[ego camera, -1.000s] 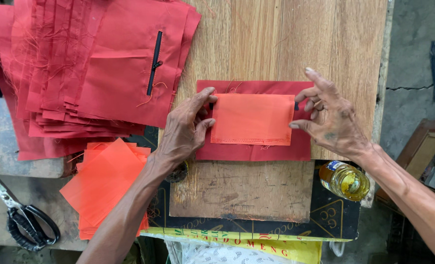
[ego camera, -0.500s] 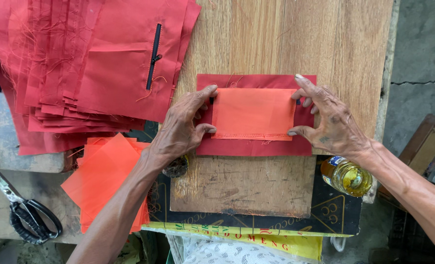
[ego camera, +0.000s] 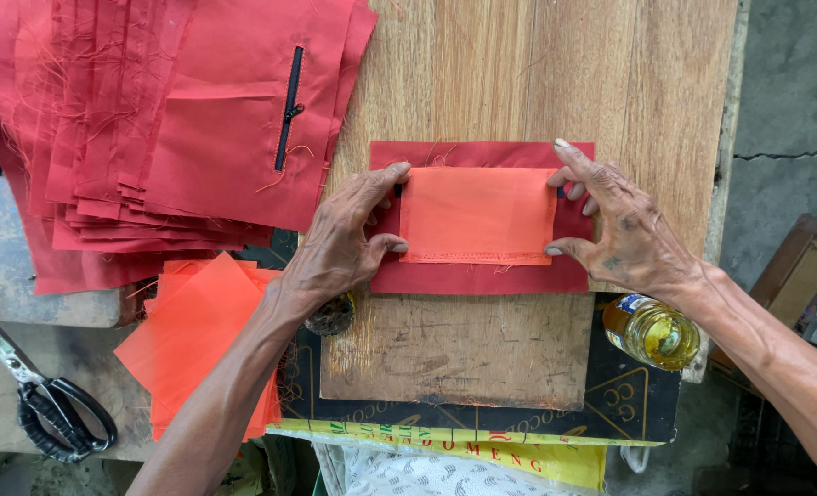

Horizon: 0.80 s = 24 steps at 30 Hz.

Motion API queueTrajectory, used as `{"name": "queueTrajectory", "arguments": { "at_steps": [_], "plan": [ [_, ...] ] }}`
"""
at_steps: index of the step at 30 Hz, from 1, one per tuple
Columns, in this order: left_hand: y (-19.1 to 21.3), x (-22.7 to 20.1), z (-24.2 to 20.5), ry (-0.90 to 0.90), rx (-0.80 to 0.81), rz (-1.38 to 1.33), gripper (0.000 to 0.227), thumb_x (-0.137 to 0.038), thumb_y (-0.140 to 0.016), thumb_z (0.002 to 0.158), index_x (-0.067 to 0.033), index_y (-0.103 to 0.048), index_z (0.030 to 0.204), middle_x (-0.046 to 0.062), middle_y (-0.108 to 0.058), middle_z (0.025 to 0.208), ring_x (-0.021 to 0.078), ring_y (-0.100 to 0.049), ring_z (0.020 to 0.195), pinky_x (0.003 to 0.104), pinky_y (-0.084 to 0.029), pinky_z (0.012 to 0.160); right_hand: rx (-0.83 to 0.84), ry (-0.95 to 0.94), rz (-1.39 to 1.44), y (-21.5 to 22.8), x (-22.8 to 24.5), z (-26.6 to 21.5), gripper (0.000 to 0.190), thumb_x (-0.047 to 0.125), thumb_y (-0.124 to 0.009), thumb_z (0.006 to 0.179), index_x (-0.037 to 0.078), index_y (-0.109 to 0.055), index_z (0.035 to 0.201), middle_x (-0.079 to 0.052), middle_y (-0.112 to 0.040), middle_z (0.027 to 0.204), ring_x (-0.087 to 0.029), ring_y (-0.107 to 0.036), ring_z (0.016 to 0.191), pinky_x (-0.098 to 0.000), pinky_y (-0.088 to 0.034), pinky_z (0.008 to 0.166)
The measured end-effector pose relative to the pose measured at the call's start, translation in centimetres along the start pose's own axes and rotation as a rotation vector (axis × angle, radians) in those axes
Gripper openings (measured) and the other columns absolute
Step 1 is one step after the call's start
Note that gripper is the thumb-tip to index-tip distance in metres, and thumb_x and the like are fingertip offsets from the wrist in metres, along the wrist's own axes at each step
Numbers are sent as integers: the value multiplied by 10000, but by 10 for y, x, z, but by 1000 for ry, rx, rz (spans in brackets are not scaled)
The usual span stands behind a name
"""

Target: The person assembles small fabric pouches by hand. They place a small orange fabric piece onto a larger red fabric piece with a zipper, smooth it down, and then fold the red fabric over the orange piece to enclose it.

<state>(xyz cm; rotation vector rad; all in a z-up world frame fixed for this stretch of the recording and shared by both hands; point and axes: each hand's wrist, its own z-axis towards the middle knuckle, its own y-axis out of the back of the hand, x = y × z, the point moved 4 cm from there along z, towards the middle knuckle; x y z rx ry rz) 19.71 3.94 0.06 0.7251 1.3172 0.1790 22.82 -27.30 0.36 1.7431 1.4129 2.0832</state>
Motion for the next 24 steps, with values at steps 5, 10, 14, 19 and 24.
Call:
{"name": "queueTrajectory", "arguments": {
  "at_steps": [5,10,14,19,24],
  "plan": [
    [0,3,7,-8,19,42,892,-61,-874,686,-6,-451,1469,177,-612,1306,337,-620,1097,408,-523,988,-15,37,-32,3,-5,7,1225,191,-916,616,137,-219,1621,-103,-635,1275,-245,-606,1028,-365,-578,874],
    [3,0,16,-44,51,128,859,-84,-852,709,17,-450,1462,202,-579,1397,402,-557,1255,451,-450,1090,-8,23,-40,4,-8,8,1217,219,-907,635,146,-203,1625,-110,-622,1293,-252,-601,1031,-364,-580,878],
    [3,-2,16,-23,81,190,847,-111,-844,710,12,-454,1452,208,-570,1409,415,-532,1249,460,-434,1094,-13,27,-54,4,-8,4,1216,220,-907,635,151,-209,1629,-105,-620,1292,-240,-603,1007,-378,-568,901],
    [9,-3,16,-34,94,166,839,-147,-850,733,4,-453,1457,200,-581,1392,409,-542,1227,464,-442,1068,-25,7,12,6,-17,3,1158,195,-892,672,150,-238,1627,-116,-645,1308,-232,-626,990,-351,-594,863],
    [11,1,13,-34,78,130,801,-169,-839,779,-15,-469,1473,176,-619,1373,381,-585,1186,442,-486,1039,-154,-41,-63,11,-27,-2,1003,164,-863,801,193,-307,1636,-88,-706,1287,-193,-689,1018,-350,-598,941]
  ]
}}
